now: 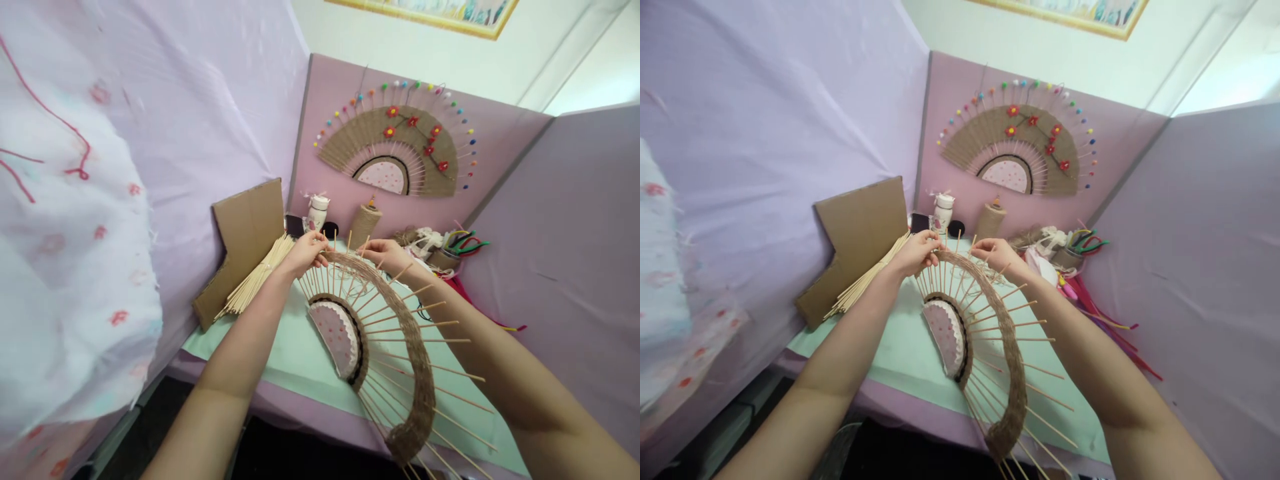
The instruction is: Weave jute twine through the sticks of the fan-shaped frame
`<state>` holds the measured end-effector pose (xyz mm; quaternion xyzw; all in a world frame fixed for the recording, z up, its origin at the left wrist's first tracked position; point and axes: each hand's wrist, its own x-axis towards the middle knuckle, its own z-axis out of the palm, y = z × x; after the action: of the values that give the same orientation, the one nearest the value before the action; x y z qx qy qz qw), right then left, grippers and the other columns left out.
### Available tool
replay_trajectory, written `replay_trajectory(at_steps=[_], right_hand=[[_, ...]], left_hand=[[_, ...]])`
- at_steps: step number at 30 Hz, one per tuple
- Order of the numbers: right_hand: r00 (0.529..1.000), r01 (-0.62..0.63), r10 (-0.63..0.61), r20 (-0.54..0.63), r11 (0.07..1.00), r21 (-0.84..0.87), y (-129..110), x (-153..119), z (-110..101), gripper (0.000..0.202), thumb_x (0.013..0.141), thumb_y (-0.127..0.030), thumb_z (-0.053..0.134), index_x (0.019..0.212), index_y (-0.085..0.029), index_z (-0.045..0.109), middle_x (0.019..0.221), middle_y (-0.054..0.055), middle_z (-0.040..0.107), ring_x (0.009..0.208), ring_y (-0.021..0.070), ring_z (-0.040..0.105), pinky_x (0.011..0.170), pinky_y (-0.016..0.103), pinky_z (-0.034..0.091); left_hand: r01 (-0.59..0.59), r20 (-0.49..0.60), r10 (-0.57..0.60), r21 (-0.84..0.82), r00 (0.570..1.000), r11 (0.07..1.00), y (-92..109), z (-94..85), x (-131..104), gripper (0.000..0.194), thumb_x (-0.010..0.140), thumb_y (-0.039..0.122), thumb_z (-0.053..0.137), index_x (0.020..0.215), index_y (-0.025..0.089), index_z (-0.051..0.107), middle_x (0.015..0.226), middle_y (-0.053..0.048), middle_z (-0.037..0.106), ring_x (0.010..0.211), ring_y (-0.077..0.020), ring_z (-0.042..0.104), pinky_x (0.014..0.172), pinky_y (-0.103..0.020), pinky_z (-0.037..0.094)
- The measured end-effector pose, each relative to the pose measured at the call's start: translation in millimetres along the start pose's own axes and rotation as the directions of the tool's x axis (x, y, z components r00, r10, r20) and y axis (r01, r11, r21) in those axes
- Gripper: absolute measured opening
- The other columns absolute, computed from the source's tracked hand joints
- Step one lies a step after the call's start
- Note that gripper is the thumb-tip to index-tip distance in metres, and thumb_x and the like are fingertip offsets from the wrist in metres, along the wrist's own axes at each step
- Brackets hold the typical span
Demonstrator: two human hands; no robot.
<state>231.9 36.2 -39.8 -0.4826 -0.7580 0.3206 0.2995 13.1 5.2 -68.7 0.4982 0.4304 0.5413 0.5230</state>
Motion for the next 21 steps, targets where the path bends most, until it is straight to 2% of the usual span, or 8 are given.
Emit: replay_trajectory(at_steps=[5, 8, 12, 17, 21], right_hand=[[1.000, 0.012, -0.012, -0.012, 0.999, -0.045, -4, 1, -6, 0.035, 0.068, -0.050, 0.067, 0.075, -0.015, 0.067, 0.060, -0.002, 0.056, 0.052, 0.0089, 0.040, 0.051, 0.025, 0.031], [1.000, 0.004, -0.005, -0.028, 0.998, -0.060, -13, 3, -12, 0.038, 0.067, -0.053, 0.068, 0.074, -0.016, 0.066, 0.053, -0.005, 0.047, 0.048, 0.0076, 0.035, 0.048, 0.025, 0.027], [0.999, 0.017, -0.019, -0.028, 0.995, -0.099, -26, 9, -22, 0.043, 0.064, -0.057, 0.071, 0.073, -0.015, 0.065, 0.050, -0.006, 0.043, 0.046, 0.0070, 0.032, 0.046, 0.025, 0.024], [0.996, 0.053, -0.047, 0.070, 0.994, -0.093, -37, 15, -28, 0.041, 0.064, -0.056, 0.071, 0.076, -0.016, 0.065, 0.051, -0.005, 0.046, 0.048, 0.0082, 0.037, 0.047, 0.025, 0.028], [0.996, 0.068, -0.058, 0.070, 0.988, -0.136, -46, 15, -27, 0.039, 0.069, -0.055, 0.068, 0.074, -0.017, 0.063, 0.051, -0.004, 0.047, 0.047, 0.0081, 0.037, 0.046, 0.025, 0.025]], left_hand=[[0.033, 0.053, -0.025, -0.154, 0.998, 0.988, -4, -4.7, 2, 0.012, 0.089, 0.015, 0.059, 0.086, 0.017, 0.047, 0.079, -0.002, 0.069, 0.049, -0.0054, 0.062, 0.051, -0.016, 0.045], [0.040, 0.086, -0.024, -0.190, 0.996, 0.981, -5, -6.4, 2, 0.013, 0.089, 0.019, 0.061, 0.086, 0.017, 0.048, 0.082, -0.004, 0.069, 0.052, -0.0063, 0.063, 0.054, -0.018, 0.047], [0.016, 0.094, 0.000, -0.170, 0.996, 0.985, -5, -5.3, 2, 0.019, 0.085, 0.025, 0.068, 0.088, 0.017, 0.051, 0.082, -0.003, 0.070, 0.052, -0.0052, 0.062, 0.054, -0.018, 0.046], [-0.025, -0.001, 0.025, -0.116, 1.000, 0.993, -6, -0.1, 1, 0.030, 0.074, 0.019, 0.078, 0.081, 0.018, 0.049, 0.055, 0.006, 0.059, 0.043, -0.0051, 0.055, 0.047, -0.015, 0.038], [-0.060, -0.050, 0.056, -0.066, 0.997, 0.996, -6, 3.2, -1, 0.033, 0.070, 0.022, 0.081, 0.078, 0.018, 0.049, 0.048, 0.007, 0.056, 0.040, -0.0052, 0.052, 0.044, -0.015, 0.031]])
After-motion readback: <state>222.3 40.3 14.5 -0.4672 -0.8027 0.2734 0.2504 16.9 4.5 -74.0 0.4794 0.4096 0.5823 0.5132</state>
